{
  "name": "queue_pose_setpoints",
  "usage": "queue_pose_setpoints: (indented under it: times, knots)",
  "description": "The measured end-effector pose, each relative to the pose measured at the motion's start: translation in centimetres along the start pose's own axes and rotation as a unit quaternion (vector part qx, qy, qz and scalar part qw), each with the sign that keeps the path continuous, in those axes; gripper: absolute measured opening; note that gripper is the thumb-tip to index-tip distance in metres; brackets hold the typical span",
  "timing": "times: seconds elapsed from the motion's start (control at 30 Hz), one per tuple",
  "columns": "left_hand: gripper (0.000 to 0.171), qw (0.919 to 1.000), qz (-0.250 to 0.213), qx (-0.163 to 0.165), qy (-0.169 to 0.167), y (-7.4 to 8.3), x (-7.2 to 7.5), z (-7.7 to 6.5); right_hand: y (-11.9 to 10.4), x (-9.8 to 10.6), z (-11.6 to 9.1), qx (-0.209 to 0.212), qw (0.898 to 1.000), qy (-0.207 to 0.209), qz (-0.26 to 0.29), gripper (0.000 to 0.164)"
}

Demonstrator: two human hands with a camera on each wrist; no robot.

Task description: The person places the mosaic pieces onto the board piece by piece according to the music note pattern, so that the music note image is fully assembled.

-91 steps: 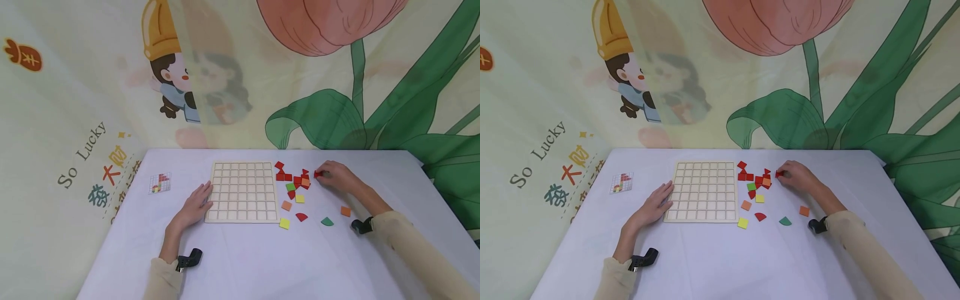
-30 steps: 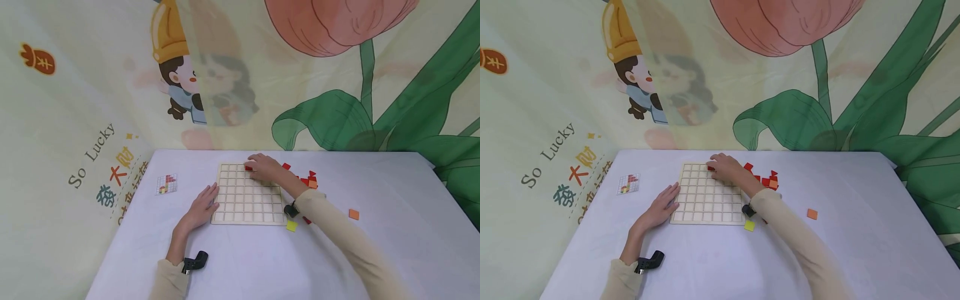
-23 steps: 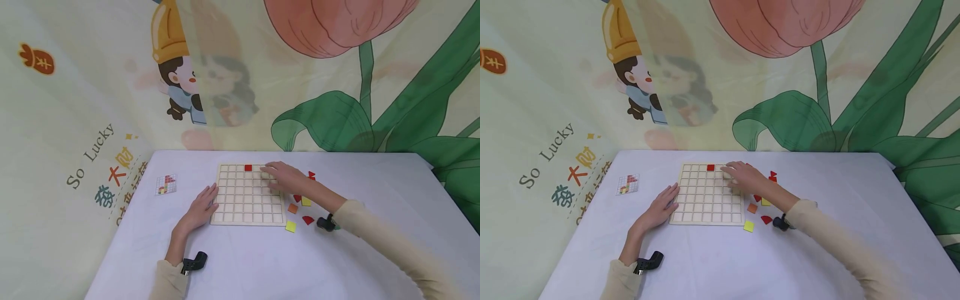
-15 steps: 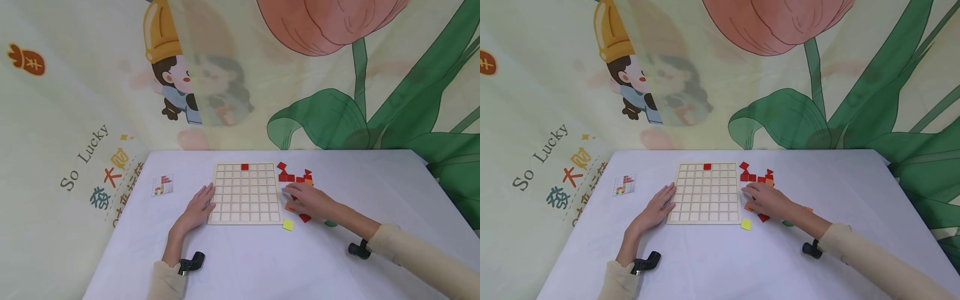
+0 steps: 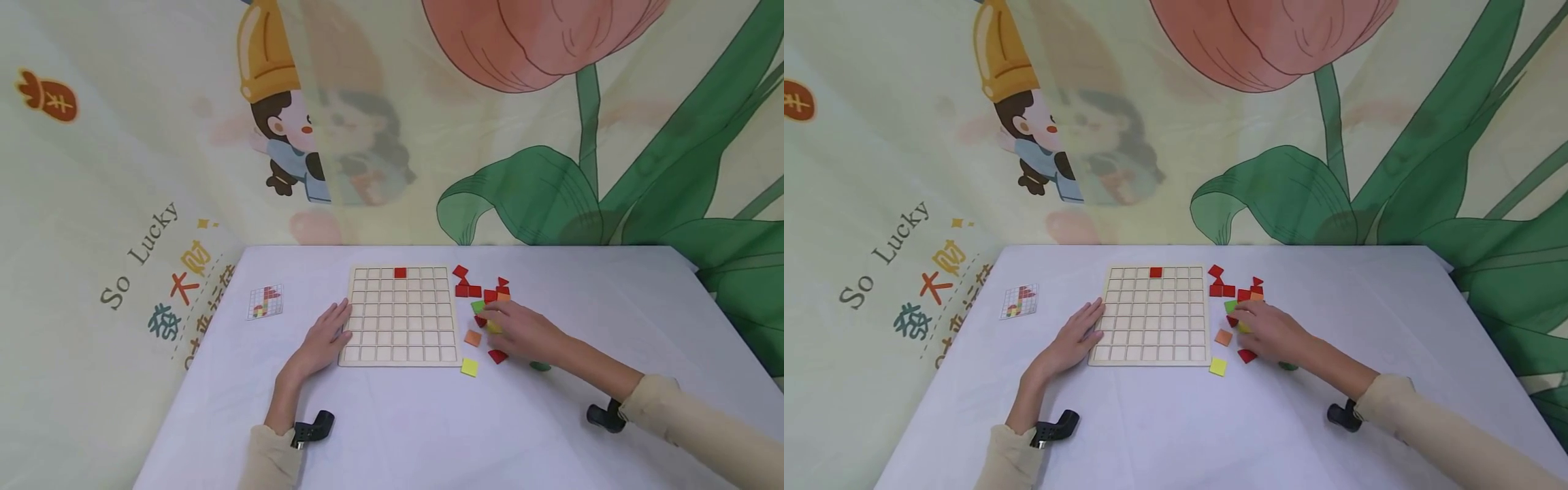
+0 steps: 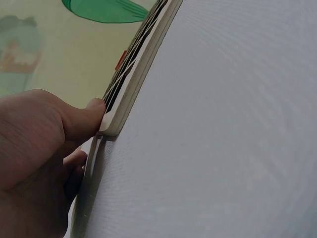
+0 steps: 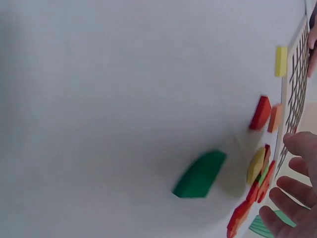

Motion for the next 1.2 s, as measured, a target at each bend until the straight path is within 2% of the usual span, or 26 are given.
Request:
queue_pose_setpoints:
  times: [0.2, 0.43, 0.7, 0.93, 1.03, 1.2]
  knots:
    - [0.059, 1.0, -0.006, -0.004, 0.0, 0.2, 0.1, 0.1, 1.0, 0.9, 3.2, -0.024, 1.0, 0.014, 0.006, 0.037]
    - [0.059, 1.0, -0.006, -0.007, 0.001, 0.3, -0.1, 0.1, 2.2, 0.9, 6.1, -0.058, 0.998, 0.007, 0.015, 0.024]
    - [0.059, 0.9999, 0.0, -0.013, -0.002, 0.3, -0.2, 0.1, 2.8, 0.9, 6.9, -0.079, 0.996, -0.019, 0.024, 0.022]
    - [0.058, 0.9998, -0.011, -0.013, -0.007, 0.1, -0.1, 0.1, 3.3, 0.7, 7.2, -0.06, 0.998, -0.025, 0.014, 0.025]
    - [0.058, 0.9998, -0.006, -0.014, -0.009, 0.1, -0.2, 0.1, 3.4, 0.7, 7.2, -0.064, 0.998, -0.006, 0.02, 0.025]
    - [0.058, 0.9995, 0.024, -0.012, -0.014, 0.0, -0.1, 0.0, 1.9, 0.9, 8.6, -0.061, 0.993, 0.065, 0.073, 0.026]
Point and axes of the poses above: each hand's wrist, its own z-axis towards the middle knuckle, its own x-axis out of the back of the hand, y = z × x, the point moved 1 cm from there along z, towards the middle knuckle, and after that the axes turned 14 degrees about z, right-handed, at the moved point
